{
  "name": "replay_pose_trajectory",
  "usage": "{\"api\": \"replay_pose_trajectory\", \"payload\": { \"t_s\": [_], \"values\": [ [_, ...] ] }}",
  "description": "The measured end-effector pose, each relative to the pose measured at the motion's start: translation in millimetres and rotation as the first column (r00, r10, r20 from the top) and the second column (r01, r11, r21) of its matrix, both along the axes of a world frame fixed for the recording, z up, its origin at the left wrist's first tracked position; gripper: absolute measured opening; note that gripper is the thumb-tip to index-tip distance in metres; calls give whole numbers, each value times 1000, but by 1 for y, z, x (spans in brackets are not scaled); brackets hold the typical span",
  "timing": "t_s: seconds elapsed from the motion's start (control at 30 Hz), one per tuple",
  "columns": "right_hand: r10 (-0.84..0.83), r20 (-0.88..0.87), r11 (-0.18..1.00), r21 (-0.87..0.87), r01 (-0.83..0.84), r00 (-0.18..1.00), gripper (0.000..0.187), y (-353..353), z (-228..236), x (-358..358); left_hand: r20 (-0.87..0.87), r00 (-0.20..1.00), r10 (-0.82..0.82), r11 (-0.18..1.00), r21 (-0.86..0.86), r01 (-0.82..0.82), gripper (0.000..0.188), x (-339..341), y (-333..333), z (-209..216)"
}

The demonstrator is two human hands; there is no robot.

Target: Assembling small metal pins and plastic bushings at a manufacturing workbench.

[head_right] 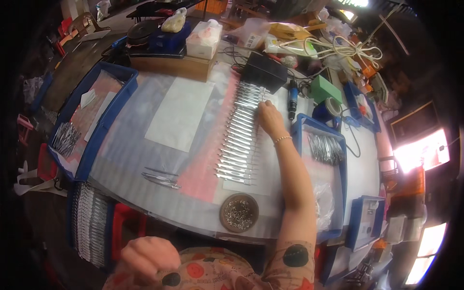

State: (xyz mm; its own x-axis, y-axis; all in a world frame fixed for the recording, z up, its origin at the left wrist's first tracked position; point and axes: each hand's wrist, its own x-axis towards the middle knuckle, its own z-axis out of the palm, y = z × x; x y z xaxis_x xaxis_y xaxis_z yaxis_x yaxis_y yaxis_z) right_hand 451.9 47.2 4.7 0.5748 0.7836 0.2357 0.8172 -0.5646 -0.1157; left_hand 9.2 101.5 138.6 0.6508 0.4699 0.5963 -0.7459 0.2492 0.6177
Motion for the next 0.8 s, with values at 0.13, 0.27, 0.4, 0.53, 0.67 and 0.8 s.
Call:
{"api": "replay_pose_trajectory", "payload": {
  "t_s": [0.13,0.27,0.4,0.53,0.67,0.8],
  "values": [
    [35,-2,999,-27,-35,999,13,7,7,2,-151,983,-101,994,-64,92,30,-17,5,-53],
    [74,-70,993,-90,-80,995,17,7,5,15,-360,933,-23,993,-118,-21,31,-23,-3,-86],
    [173,-70,979,-98,-180,982,17,6,-1,25,-531,846,-53,994,-106,-5,32,-23,-3,-106],
    [281,-107,959,-2,-283,954,15,1,1,21,-569,821,-49,997,-79,5,31,-20,-3,-122],
    [285,-241,948,-75,-310,928,17,-5,14,1,-629,777,23,1000,14,-19,30,-15,-5,-131],
    [237,-249,968,-22,-250,939,15,-8,15,7,-636,767,89,986,167,24,33,-10,-7,-137]
  ]
}}
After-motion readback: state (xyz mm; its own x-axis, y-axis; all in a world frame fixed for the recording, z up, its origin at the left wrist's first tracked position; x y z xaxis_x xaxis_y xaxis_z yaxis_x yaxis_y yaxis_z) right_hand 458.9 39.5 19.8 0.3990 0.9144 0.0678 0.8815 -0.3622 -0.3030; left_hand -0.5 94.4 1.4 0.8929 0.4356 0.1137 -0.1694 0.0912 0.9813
